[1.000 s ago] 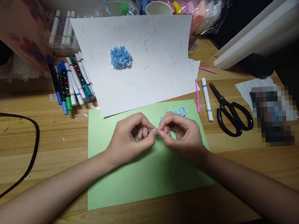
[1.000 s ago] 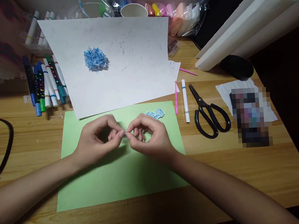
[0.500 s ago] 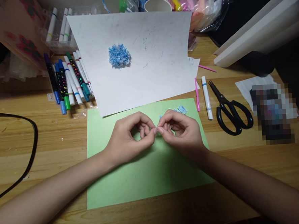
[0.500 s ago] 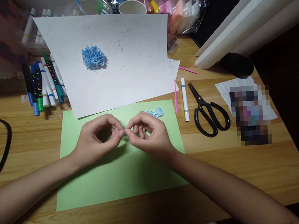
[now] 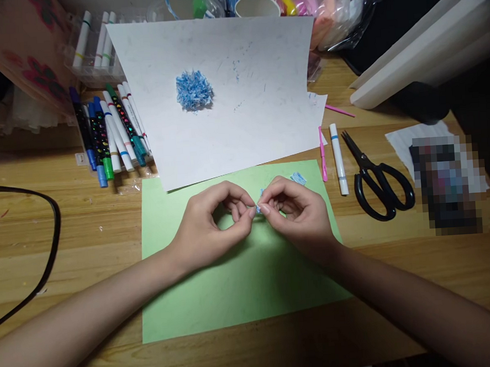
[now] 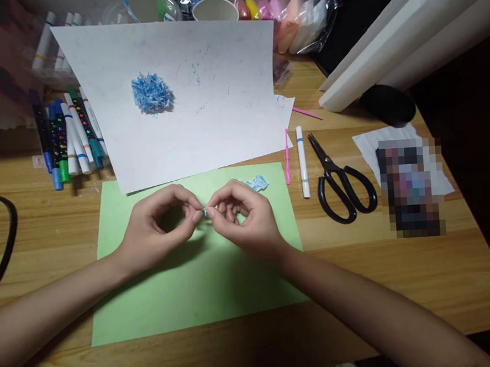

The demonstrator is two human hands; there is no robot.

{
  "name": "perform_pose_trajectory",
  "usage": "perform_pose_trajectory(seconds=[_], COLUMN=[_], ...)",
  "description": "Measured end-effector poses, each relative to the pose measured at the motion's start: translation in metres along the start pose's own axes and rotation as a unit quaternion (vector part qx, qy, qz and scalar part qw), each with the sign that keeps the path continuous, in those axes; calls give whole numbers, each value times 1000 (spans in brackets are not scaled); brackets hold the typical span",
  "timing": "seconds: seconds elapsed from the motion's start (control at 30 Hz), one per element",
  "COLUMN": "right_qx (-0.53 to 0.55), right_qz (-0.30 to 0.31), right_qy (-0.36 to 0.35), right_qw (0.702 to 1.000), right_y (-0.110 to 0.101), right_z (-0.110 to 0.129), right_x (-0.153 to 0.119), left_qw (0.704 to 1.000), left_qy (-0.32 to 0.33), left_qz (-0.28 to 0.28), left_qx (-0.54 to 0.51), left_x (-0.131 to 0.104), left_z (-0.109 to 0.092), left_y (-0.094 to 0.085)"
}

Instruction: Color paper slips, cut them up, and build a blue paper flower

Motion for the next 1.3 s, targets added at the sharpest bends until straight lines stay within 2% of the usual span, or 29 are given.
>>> perform_pose_trajectory(seconds=[0.3, 0.73, 1.3], right_qx=[0, -28, -27], right_qz=[-2, -13, -16], right_qy=[2, -19, -24], right_qw=[1000, 999, 999], right_y=[2, 4, 3], right_z=[0, 1, 1], right_x=[0, -2, -3], left_qw=[999, 985, 983], left_qy=[28, 97, 92], left_qz=[-20, -79, -97], left_qx=[40, 115, 124], left_x=[-4, -5, -5], left_z=[-1, -2, 0], left_y=[1, 2, 1])
Point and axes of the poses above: each hand's wrist, its own x-axis towards the middle knuckle, its own y-axis out of the palm, z = x × y, the point moved 1 cm from there along x, towards the middle knuckle, and after that the axes turned 13 degrees about -y, right-handed, at the moved point
